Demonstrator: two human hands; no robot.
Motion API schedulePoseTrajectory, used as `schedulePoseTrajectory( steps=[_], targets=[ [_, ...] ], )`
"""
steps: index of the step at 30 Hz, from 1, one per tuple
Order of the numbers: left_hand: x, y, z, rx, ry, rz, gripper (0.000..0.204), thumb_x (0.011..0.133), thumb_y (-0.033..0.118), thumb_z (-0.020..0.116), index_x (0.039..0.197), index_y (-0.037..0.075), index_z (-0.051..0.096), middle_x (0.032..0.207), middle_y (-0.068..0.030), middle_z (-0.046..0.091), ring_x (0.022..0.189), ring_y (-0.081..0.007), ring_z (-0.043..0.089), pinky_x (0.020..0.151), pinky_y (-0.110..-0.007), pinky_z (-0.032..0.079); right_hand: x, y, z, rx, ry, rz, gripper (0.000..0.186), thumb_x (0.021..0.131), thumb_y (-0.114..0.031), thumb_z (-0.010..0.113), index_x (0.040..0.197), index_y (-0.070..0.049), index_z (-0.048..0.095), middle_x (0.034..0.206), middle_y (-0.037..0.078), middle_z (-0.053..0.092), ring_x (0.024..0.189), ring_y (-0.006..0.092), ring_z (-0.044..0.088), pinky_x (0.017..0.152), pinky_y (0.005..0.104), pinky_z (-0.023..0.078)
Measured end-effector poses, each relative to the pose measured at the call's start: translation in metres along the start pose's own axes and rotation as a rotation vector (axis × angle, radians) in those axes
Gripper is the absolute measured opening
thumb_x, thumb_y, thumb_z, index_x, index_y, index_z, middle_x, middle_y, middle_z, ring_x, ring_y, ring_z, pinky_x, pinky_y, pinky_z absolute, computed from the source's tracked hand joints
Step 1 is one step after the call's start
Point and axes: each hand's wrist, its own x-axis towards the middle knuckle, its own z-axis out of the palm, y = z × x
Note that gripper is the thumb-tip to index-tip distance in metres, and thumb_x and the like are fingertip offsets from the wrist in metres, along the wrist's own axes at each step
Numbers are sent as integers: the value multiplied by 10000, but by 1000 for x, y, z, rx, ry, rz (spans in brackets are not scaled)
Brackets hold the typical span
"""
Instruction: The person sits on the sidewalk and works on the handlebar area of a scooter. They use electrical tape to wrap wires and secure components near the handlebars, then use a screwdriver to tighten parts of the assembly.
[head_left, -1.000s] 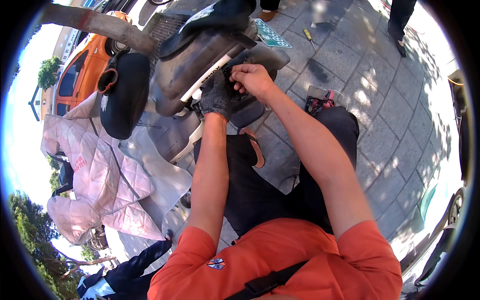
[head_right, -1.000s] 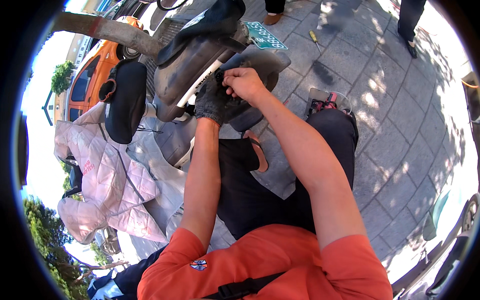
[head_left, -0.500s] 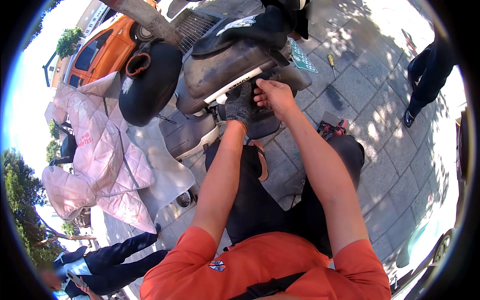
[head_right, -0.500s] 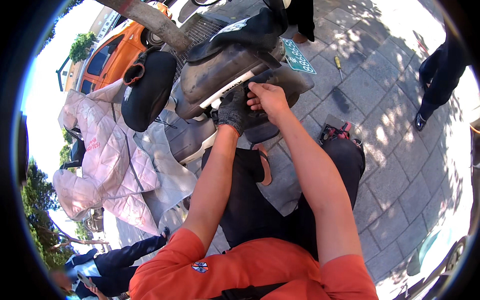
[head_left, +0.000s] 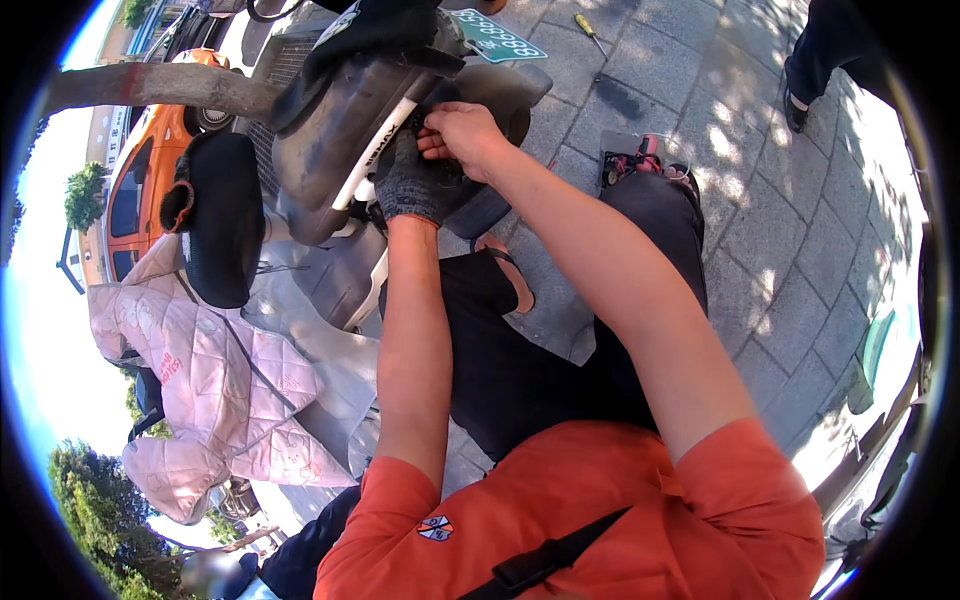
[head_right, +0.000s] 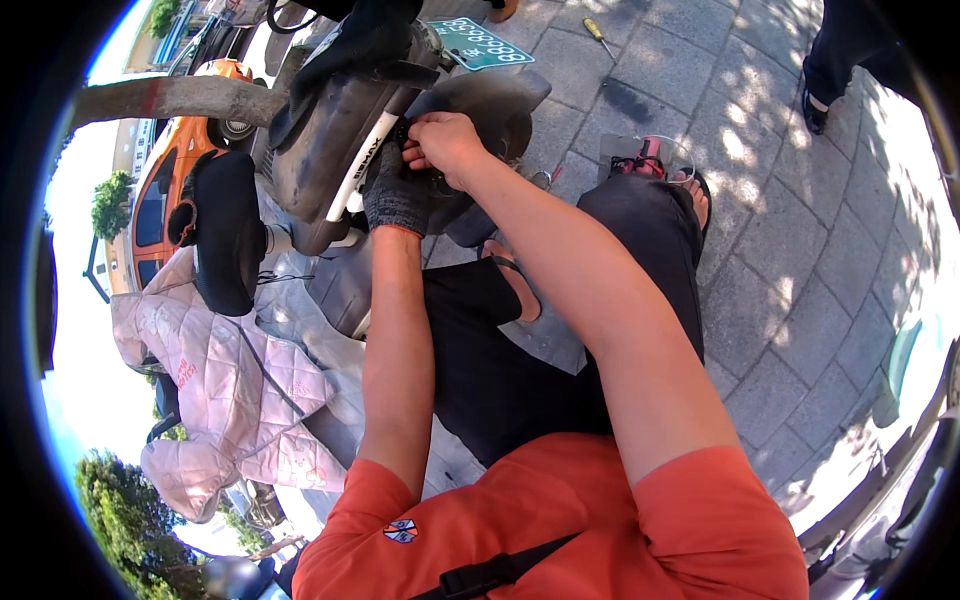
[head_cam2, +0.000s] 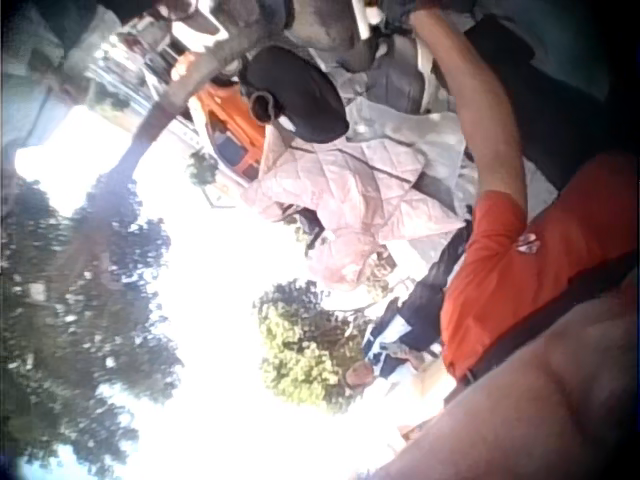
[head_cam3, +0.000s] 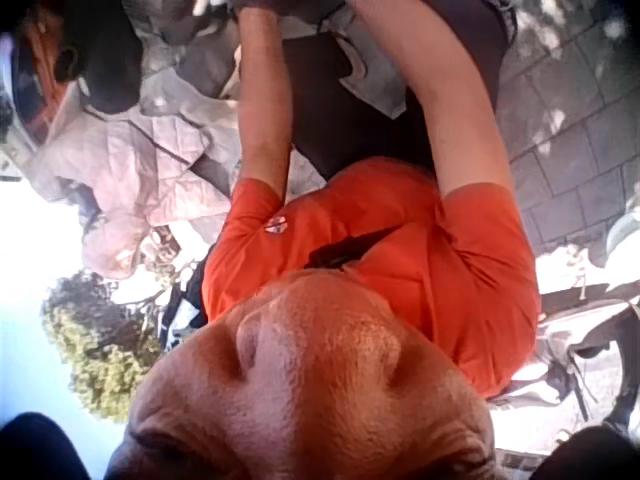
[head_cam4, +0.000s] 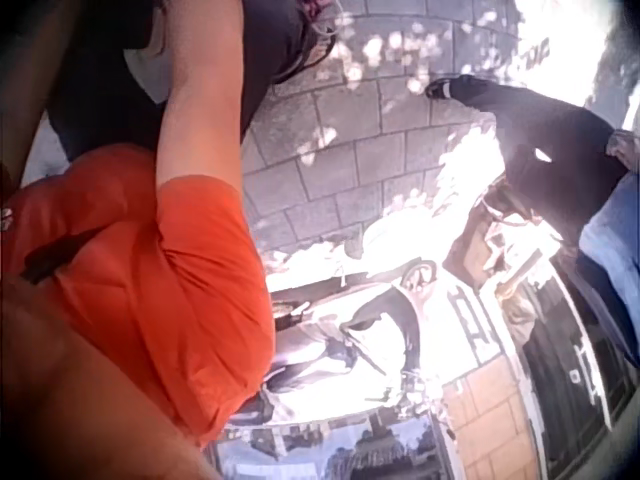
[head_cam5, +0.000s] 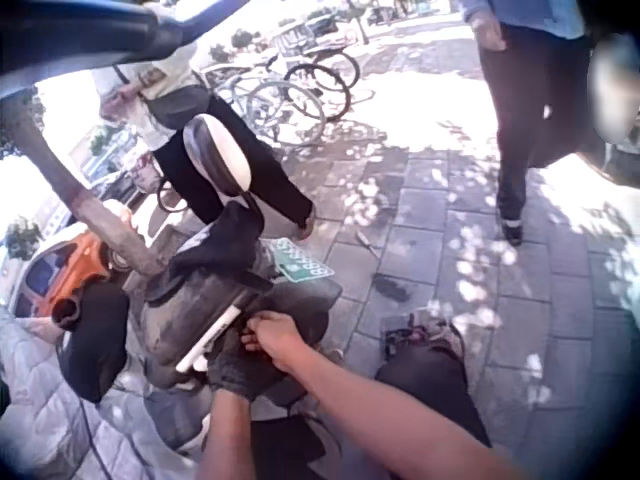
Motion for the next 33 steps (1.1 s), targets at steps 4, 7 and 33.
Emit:
schedulePoseTrajectory(
  steps=[4,7,33],
  targets=[
    [-6,-1,19,-319,126,-117,221,1033,230,573,1151,48,618,976,-53,636,807,-176,574,767,-319,535,-3,0,-4,-29,20,-11,262,950,-61,576,1177,63,613,978,146,668,797,227,691,691,339,596],
    [5,-2,-20,-443,-104,-156,212,1014,240,580,1112,60,631,969,-50,645,836,-182,584,801,-337,526,-11,-5,3,-69,-24,16,250,946,-75,584,1153,52,646,977,138,680,795,222,697,688,335,594],
    [30,-7,-39,107,-196,-145,374,1085,340,375,1324,106,542,1294,-106,630,1170,-239,584,1007,-368,461,13,17,6,-579,147,-220,336,833,-198,603,1104,-115,783,1213,150,716,1175,338,653,1021,387,515]
  ],
)
